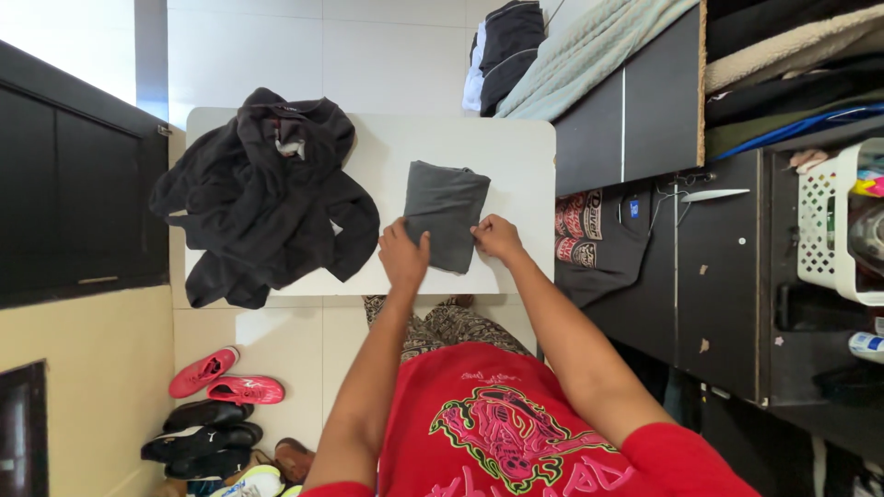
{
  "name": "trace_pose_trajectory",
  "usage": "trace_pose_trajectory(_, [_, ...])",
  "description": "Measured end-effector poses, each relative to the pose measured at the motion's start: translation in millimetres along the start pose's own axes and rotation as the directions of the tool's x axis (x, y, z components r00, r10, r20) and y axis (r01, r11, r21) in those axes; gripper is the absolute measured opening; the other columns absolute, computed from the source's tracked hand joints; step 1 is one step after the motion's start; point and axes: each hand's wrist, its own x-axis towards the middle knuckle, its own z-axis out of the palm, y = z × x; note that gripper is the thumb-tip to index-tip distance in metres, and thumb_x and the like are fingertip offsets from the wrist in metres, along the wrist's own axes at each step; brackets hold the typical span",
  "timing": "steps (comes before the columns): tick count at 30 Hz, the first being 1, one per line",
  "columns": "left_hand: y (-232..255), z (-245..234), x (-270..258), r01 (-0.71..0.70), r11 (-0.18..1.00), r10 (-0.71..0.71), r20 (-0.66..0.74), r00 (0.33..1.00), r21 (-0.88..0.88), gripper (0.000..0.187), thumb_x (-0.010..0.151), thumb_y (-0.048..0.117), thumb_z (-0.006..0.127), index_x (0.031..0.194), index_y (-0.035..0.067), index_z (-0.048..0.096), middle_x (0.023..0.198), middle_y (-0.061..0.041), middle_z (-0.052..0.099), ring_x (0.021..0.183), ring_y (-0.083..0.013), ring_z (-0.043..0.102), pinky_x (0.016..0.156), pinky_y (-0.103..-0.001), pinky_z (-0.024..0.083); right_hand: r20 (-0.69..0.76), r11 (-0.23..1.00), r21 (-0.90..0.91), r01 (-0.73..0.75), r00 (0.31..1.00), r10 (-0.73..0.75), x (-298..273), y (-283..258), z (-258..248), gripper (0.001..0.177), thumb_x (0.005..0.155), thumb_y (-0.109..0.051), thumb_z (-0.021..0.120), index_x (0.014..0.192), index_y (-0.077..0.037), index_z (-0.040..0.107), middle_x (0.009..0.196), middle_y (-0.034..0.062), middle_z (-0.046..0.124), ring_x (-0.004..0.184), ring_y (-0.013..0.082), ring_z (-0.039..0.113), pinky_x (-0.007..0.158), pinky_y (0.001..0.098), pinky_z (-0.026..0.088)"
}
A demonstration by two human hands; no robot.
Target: The person folds a pair of gray pants on a white table, then folds a black hoodie. The folded pants are placed on a shelf to the right, while the hoodie remains on the table at the end of the clip.
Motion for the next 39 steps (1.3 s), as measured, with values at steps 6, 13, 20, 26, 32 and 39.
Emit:
trace_pose_trajectory(6, [-18.9,4.9,18.1,0.147,0.981,-0.102,0.304,0.947,-0.130,0.082,0.085,0.046,0.080,0.152,0.024,0.038,0.131,-0.012,0.057,0.127,-0.0362,0.059,0.105,-0.055,0.051,-0.096,0.948,-0.272,0.163,0.976,-0.195,3.0,-6.9,-8.0,0.040,0.088,-0.037,0.076,0.118,-0.013,0.065,0.100,0.0114,0.073,0.104,0.0343,0.071,0.086,0.0459,0.059])
trace_pose_trajectory(13, [-14.7,10.7,21.0,-0.065,0.980,0.121,0.310,0.943,-0.186,0.065,0.091,0.020,0.070,0.151,0.026,0.047,0.123,-0.014,0.061,0.125,-0.0376,0.061,0.109,-0.050,0.049,-0.169,0.799,-0.442,0.408,0.836,-0.521,-70.7,-102.0,-26.0,0.053,0.093,-0.023,0.074,0.140,-0.008,0.055,0.136,0.0216,0.049,0.127,0.0506,0.054,0.105,0.0585,0.052])
trace_pose_trajectory(20, [-6.4,-16.1,44.2,-0.204,0.965,0.241,0.249,0.938,-0.167,0.049,0.089,0.024,0.070,0.132,0.047,0.063,0.116,0.011,0.064,0.122,-0.0216,0.057,0.109,-0.045,0.048,-0.126,0.887,-0.365,0.284,0.929,-0.349,-24.5,-91.0,-24.4,0.062,0.095,-0.050,0.068,0.144,-0.015,0.053,0.134,0.0152,0.060,0.129,0.0389,0.058,0.108,0.0525,0.046])
trace_pose_trajectory(26, [-31.3,4.3,60.4,-0.041,0.954,0.013,-0.097,0.995,-0.297,0.036,0.086,0.026,0.078,0.119,0.019,0.063,0.109,-0.002,0.060,0.112,-0.0247,0.063,0.102,-0.040,0.052,-0.194,0.987,-0.161,-0.005,0.981,-0.027,54.2,-8.7,-12.5,0.057,0.083,-0.064,0.077,0.128,-0.032,0.064,0.107,0.0014,0.073,0.108,0.0251,0.071,0.087,0.0402,0.060])
trace_pose_trajectory(32, [-41.8,34.3,92.9,0.330,0.864,-0.268,0.207,0.941,-0.381,0.050,0.088,0.059,0.072,0.113,0.016,0.066,0.105,-0.006,0.076,0.113,-0.0299,0.069,0.103,-0.046,0.053,-0.133,0.993,-0.117,-0.028,0.991,0.013,17.7,-40.3,-13.2,0.054,0.084,-0.066,0.072,0.119,-0.025,0.070,0.104,0.0048,0.075,0.110,0.0268,0.070,0.091,0.0403,0.057])
trace_pose_trajectory(39, [-52.2,83.4,126.4,0.562,0.776,-0.486,0.296,0.822,-0.287,0.031,0.085,0.059,0.071,0.094,0.030,0.072,0.094,0.004,0.075,0.101,-0.0238,0.074,0.086,-0.045,0.061,-0.259,0.996,-0.074,0.046,0.964,-0.064,45.6,-27.6,-4.7,0.024,0.084,-0.050,0.073,0.085,-0.026,0.072,0.083,-0.0041,0.068,0.089,0.0204,0.068,0.075,0.0347,0.054])
